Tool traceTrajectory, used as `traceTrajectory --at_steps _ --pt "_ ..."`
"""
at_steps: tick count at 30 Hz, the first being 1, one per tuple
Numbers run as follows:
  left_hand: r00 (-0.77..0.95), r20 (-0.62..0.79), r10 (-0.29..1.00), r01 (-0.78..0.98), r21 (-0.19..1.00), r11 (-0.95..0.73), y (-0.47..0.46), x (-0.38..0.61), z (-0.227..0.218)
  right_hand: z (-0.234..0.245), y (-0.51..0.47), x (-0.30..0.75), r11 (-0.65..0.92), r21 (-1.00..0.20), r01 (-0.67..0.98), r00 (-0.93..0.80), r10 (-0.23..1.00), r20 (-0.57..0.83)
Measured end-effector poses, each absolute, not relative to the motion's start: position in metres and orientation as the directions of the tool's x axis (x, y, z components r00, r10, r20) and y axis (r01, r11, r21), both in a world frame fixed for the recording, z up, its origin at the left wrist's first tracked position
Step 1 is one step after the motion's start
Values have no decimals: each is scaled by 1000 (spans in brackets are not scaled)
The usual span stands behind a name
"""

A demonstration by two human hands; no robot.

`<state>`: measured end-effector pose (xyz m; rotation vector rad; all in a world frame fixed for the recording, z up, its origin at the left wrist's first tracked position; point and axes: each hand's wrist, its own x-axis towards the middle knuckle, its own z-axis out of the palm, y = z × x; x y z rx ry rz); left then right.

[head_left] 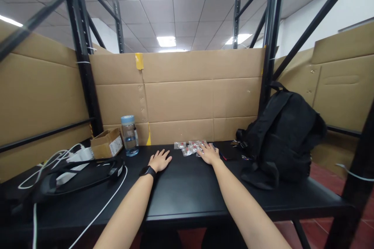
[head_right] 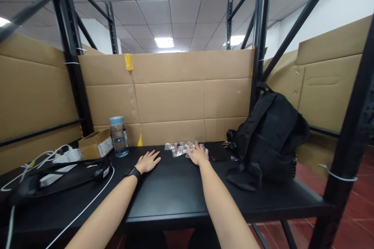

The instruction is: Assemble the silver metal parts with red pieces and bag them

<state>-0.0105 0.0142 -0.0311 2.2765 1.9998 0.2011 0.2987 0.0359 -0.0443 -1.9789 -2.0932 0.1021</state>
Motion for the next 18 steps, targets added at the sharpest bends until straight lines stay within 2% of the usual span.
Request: traceTrajectory --at_steps 7,10,12,14,16,18 --pt "132 58 990 975 172 -141 12 -9 -34 -47 35 301 73 -210 975 -37 985 169" --pt "135 63 989 974 175 -144 12 -9 -34 -44 30 297 74 -192 979 -27 972 235" --pt "138 67 988 973 179 -148 12 -9 -33 -40 25 286 150 -165 975 -89 941 326" --pt "142 66 988 971 186 -152 12 -7 -33 -35 21 267 310 -126 942 -241 891 385" --pt "128 74 989 970 199 -140 10 -4 -34 -33 21 243 433 -90 897 -381 860 340" --pt "113 82 990 968 215 -129 8 -1 -35 -34 23 220 471 -53 880 -440 854 278"
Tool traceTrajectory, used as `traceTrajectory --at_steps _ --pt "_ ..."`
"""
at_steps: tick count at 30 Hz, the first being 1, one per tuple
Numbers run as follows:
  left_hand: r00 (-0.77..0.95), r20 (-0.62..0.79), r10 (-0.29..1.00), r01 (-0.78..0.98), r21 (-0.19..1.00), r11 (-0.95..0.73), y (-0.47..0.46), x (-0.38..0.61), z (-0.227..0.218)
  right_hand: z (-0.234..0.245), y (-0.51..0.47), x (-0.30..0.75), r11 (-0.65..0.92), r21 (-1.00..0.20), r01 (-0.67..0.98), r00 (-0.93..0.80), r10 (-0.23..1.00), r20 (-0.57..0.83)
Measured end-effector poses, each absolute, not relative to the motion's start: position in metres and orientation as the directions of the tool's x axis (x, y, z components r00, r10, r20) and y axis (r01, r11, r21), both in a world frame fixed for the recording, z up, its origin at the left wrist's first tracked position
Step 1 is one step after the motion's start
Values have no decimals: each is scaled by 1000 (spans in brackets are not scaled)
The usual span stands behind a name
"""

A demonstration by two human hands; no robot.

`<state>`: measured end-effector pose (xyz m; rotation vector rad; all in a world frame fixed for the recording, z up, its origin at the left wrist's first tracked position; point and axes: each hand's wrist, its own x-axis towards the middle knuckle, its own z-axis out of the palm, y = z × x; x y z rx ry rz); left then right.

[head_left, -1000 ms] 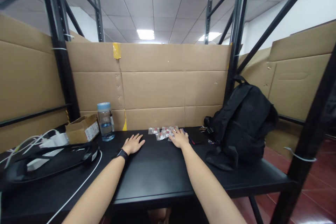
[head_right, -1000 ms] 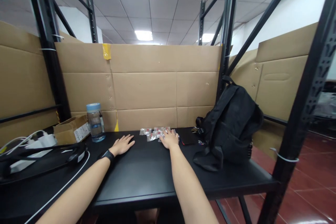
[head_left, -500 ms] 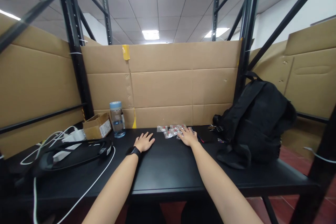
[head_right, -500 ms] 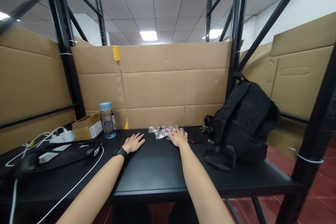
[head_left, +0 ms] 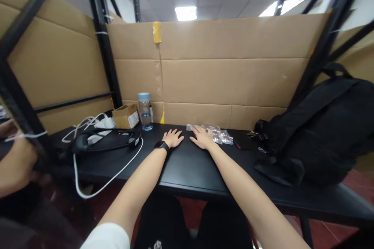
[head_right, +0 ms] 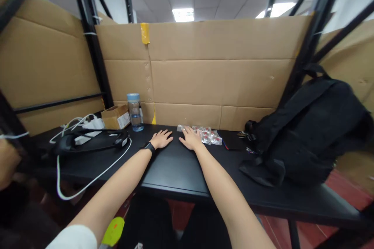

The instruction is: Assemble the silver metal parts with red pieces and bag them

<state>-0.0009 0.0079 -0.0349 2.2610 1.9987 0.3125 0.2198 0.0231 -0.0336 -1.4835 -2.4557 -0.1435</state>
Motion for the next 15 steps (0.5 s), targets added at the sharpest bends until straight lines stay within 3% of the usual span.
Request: traceTrajectory --at_steps 6,9,11,15 --pt "150 48 987 964 214 -157 8 1 -36 -36 32 190 432 -36 901 -421 892 164" --pt "126 82 989 968 206 -141 11 -1 -36 -32 28 192 490 -8 872 -478 853 210" --pt "137 81 987 969 198 -150 15 0 -36 -29 30 194 435 28 900 -421 852 312" --pt "126 74 989 972 192 -138 19 4 -35 -24 40 198 362 12 932 -347 883 318"
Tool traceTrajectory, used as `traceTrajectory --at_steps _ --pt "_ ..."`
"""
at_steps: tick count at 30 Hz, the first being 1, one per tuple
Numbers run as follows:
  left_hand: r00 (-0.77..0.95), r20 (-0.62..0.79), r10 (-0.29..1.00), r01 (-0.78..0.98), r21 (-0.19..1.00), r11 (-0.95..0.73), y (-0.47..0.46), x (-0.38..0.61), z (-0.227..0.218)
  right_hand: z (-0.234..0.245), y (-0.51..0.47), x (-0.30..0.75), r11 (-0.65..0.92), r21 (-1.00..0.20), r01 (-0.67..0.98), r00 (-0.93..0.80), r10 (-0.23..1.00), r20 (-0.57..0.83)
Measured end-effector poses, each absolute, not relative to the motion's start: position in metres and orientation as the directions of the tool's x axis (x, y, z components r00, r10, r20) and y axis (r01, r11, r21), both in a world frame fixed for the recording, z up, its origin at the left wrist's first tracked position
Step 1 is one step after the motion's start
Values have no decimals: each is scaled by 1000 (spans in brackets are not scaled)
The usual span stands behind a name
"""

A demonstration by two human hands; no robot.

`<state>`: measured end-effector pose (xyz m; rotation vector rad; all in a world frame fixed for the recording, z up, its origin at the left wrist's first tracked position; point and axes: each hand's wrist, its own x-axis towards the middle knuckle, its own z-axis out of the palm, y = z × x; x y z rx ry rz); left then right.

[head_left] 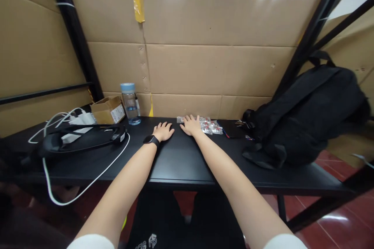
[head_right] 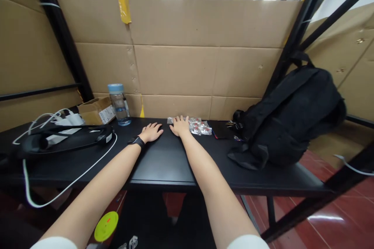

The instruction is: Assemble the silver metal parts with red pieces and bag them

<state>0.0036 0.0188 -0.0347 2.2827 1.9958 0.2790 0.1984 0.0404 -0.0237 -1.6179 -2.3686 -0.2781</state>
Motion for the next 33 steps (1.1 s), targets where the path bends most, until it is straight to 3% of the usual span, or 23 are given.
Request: traceTrajectory --at_steps 5,9,13,20,26,28,33 --pt "138 181 974 946 268 -184 18 0 -34 -24 37 199 536 -21 844 -509 812 286" --pt "271 197 942 883 338 -325 18 -8 -28 -22 18 198 643 -64 763 -597 740 311" --pt "330 222 918 823 408 -395 15 -8 -23 -14 8 201 631 -145 762 -571 761 307" --pt "291 307 906 728 544 -418 17 1 -24 -9 20 216 658 -356 664 -489 742 459" --pt "292 248 924 583 719 -378 17 7 -26 -3 20 226 642 -488 591 -386 757 528" --pt "325 237 915 589 707 -392 15 8 -25 0 19 228 652 -505 565 -358 746 562" --pt "356 279 892 728 516 -452 12 13 -23 6 19 234 671 -592 447 -321 737 594"
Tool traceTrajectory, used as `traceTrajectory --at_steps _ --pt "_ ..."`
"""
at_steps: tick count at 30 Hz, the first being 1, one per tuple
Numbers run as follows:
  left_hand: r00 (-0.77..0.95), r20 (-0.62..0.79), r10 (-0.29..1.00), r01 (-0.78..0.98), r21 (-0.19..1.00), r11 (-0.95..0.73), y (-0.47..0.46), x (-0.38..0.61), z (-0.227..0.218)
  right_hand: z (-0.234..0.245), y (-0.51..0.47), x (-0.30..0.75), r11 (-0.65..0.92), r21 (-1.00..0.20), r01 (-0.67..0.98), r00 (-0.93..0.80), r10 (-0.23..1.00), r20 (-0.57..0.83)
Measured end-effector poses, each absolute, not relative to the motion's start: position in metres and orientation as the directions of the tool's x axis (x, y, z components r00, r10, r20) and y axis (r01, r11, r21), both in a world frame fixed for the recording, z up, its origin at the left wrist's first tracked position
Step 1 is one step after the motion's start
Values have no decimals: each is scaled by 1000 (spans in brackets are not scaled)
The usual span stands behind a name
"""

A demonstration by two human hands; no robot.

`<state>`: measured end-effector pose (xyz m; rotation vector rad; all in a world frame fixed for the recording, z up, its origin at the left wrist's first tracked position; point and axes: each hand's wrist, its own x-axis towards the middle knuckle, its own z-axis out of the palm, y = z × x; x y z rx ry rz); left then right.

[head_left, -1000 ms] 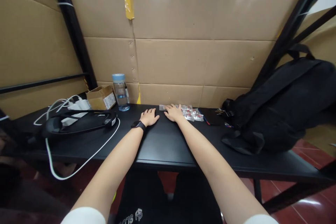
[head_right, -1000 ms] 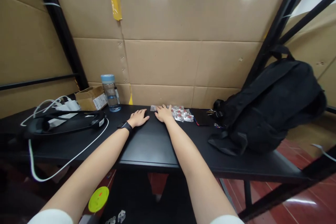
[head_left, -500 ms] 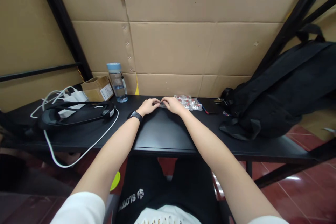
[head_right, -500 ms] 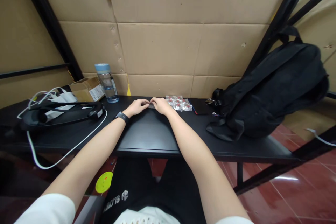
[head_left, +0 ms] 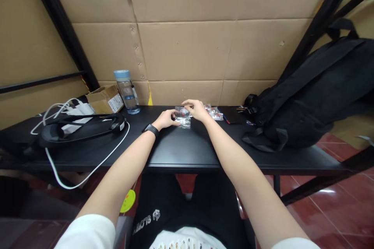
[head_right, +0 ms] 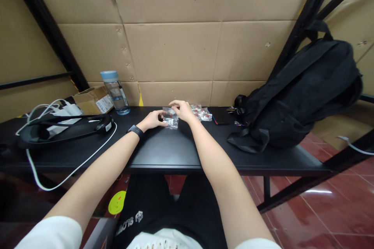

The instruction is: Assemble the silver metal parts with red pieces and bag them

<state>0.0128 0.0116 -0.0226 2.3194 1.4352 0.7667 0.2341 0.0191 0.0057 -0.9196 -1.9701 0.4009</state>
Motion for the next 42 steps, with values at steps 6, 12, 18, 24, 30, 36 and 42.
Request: traceTrajectory --at_steps 6,12,18,24,30,36,42 --pt "394 284 874 716 502 -485 14 14 -24 5 18 235 660 -627 415 -261 746 612" --pt "407 319 856 677 523 -517 15 11 -26 5 16 228 725 -571 384 -231 675 701" --pt "446 306 841 458 730 -508 14 12 -28 5 17 227 742 -556 375 -124 635 763" --pt "266 424 865 436 748 -501 19 15 -26 4 22 231 690 -611 388 -29 672 740" --pt "108 410 906 280 862 -423 18 12 -21 -8 28 231 678 -668 307 -133 725 675" --pt "124 423 898 309 843 -440 13 12 -20 -10 28 229 658 -708 257 -203 753 626" --pt "313 613 726 726 339 -599 4 8 -10 -6 24 235 533 -727 434 -31 815 579"
